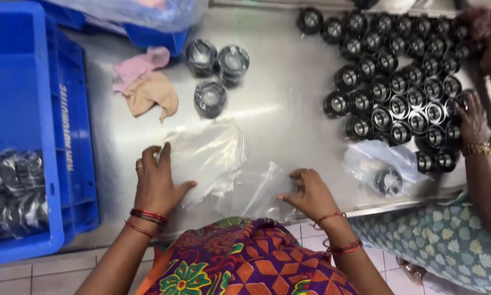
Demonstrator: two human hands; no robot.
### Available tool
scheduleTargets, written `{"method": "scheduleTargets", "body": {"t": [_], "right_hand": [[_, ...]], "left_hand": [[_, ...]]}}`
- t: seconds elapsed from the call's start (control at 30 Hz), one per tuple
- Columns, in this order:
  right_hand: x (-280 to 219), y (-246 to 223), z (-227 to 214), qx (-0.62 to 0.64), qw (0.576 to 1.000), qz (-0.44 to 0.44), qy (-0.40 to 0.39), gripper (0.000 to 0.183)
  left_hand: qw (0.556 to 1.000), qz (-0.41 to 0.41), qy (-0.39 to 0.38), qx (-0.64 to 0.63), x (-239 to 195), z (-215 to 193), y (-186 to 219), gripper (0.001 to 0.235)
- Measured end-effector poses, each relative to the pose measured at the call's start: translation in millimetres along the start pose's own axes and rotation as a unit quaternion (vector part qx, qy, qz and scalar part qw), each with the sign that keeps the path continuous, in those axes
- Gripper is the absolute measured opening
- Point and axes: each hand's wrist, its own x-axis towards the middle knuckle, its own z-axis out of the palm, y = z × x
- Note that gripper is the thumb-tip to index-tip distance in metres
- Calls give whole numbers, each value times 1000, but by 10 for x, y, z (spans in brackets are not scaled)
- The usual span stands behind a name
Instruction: Packaging circular metal components into plastic bags and placing them into a blue storage bin.
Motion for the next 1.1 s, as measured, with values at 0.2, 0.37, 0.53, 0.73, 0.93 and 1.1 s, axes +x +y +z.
{"method": "scheduleTargets", "body": {"t": [0.2,0.37,0.53,0.73,0.93,1.1], "right_hand": [[30,194,-45,60,998,30,10,41],[35,-88,-46,24,998,-32,49,47],[80,-175,129,-62,976,-171,122,52],[223,324,97,151,977,-153,-4,21],[360,261,-354,399,910,-100,-57,20],[593,-235,-135,509,841,-145,-111,23]], "left_hand": [[998,5,53,-45,-111,-88,110,95],[994,-1,112,-11,-168,-96,229,71],[989,39,135,-38,-53,35,151,63],[989,22,132,-58,53,-137,31,59],[983,13,164,-83,105,-162,-286,51],[963,30,163,-212,271,-142,-340,45]]}}
